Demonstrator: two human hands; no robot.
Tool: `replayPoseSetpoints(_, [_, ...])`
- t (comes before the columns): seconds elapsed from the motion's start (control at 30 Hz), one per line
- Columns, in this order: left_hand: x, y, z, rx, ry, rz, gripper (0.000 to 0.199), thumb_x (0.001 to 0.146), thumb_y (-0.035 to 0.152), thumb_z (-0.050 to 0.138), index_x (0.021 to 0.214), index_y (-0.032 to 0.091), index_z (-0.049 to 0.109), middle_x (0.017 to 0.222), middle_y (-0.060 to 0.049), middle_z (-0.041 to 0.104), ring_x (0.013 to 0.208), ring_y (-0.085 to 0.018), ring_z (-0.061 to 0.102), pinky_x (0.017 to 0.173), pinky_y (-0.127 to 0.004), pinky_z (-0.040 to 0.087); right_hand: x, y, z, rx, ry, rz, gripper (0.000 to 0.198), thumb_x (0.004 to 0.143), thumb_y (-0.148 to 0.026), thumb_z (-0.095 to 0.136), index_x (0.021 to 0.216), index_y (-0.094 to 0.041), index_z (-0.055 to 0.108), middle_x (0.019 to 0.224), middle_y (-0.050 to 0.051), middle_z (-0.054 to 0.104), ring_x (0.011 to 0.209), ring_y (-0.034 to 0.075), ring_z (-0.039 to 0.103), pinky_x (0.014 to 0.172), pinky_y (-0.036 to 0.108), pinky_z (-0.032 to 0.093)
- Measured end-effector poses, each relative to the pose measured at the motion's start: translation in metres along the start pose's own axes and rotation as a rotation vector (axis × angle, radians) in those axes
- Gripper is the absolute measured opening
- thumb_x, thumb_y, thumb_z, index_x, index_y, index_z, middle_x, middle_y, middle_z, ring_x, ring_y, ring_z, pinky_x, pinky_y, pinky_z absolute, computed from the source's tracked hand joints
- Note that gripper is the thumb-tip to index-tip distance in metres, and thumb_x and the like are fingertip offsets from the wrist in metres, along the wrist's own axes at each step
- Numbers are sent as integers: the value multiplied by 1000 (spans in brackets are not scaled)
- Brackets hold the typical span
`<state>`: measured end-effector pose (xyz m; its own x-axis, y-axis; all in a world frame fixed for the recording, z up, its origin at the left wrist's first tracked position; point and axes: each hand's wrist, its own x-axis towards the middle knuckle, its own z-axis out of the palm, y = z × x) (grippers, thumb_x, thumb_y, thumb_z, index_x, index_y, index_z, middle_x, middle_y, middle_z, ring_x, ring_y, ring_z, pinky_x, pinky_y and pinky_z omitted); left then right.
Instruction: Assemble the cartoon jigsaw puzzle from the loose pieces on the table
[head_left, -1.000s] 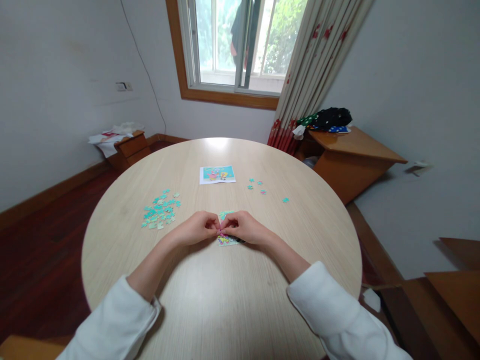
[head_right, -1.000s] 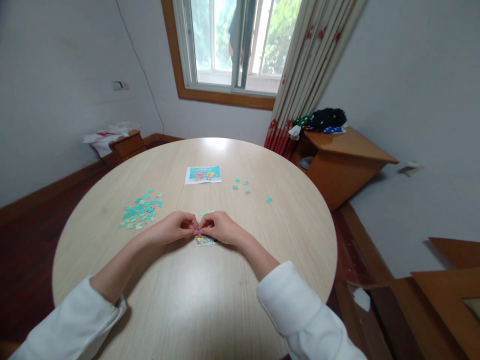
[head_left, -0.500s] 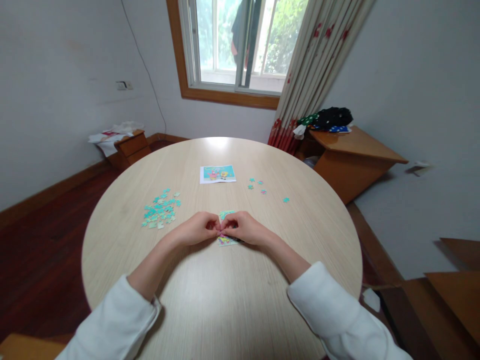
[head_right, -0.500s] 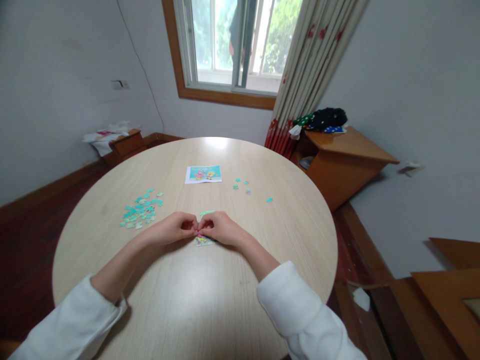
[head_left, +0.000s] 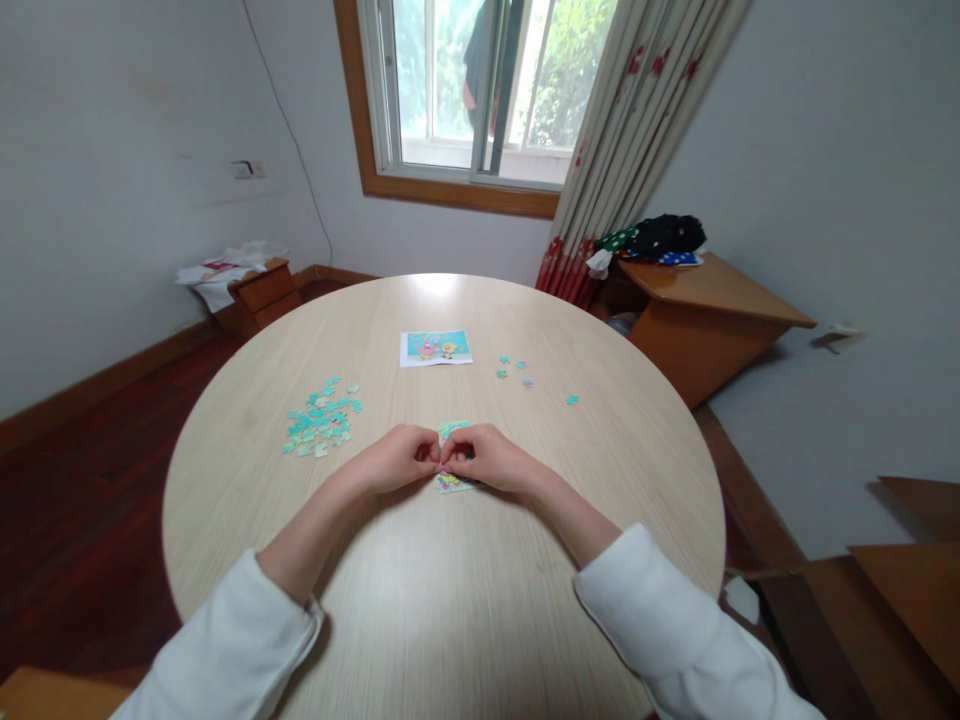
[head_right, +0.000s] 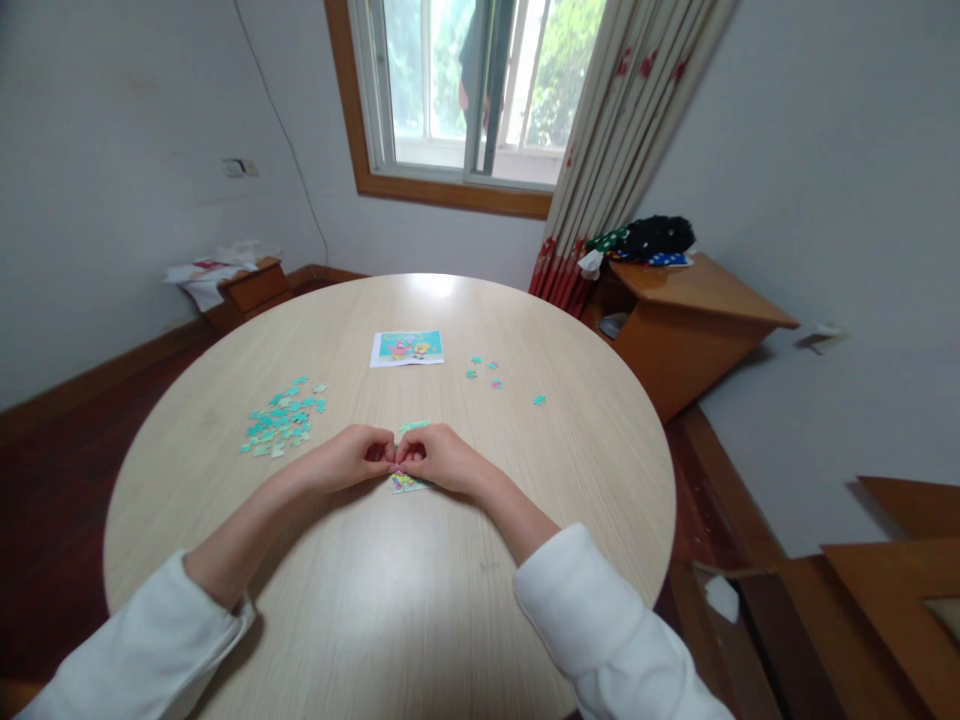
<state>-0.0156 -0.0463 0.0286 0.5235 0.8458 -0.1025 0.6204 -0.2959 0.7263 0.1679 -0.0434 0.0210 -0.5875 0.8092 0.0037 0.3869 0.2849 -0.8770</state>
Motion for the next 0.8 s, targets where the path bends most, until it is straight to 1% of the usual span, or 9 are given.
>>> replayPoseSetpoints(0.23, [-1,3,-1,15,7,-21,25,69,39,53,61,16,50,58,4,48,57,-11,40,54,-22,30,1,1,0,-92,-9,-24,6,73,-12,60,70,-13,66,61,-3,55,59,8,47,58,20,37])
replayPoseSetpoints(0.43, [0,3,-2,53,15,-31,25,70,39,54,61,16,49,57,4,47,56,-10,40,53,-22,28,0,-2,-1,-115,-7,-20,7,74,-11,60,72,-13,67,62,-2,56,59,8,49,58,19,37])
replayPoseSetpoints(0.67, [3,4,3,187,121,-47,28,77,39,50,61,16,51,57,3,50,56,-12,42,52,-24,26,-1,-4,-8,-219,67,-35,9,75,-10,59,71,-13,66,63,-2,57,60,8,49,59,20,37])
replayPoseSetpoints(0.8, [4,6,6,231,176,-49,26,80,36,49,64,17,54,58,1,53,57,-12,44,54,-24,26,1,2,-11,-225,116,-44,8,77,-11,59,72,-13,65,64,-2,57,61,8,49,60,20,38])
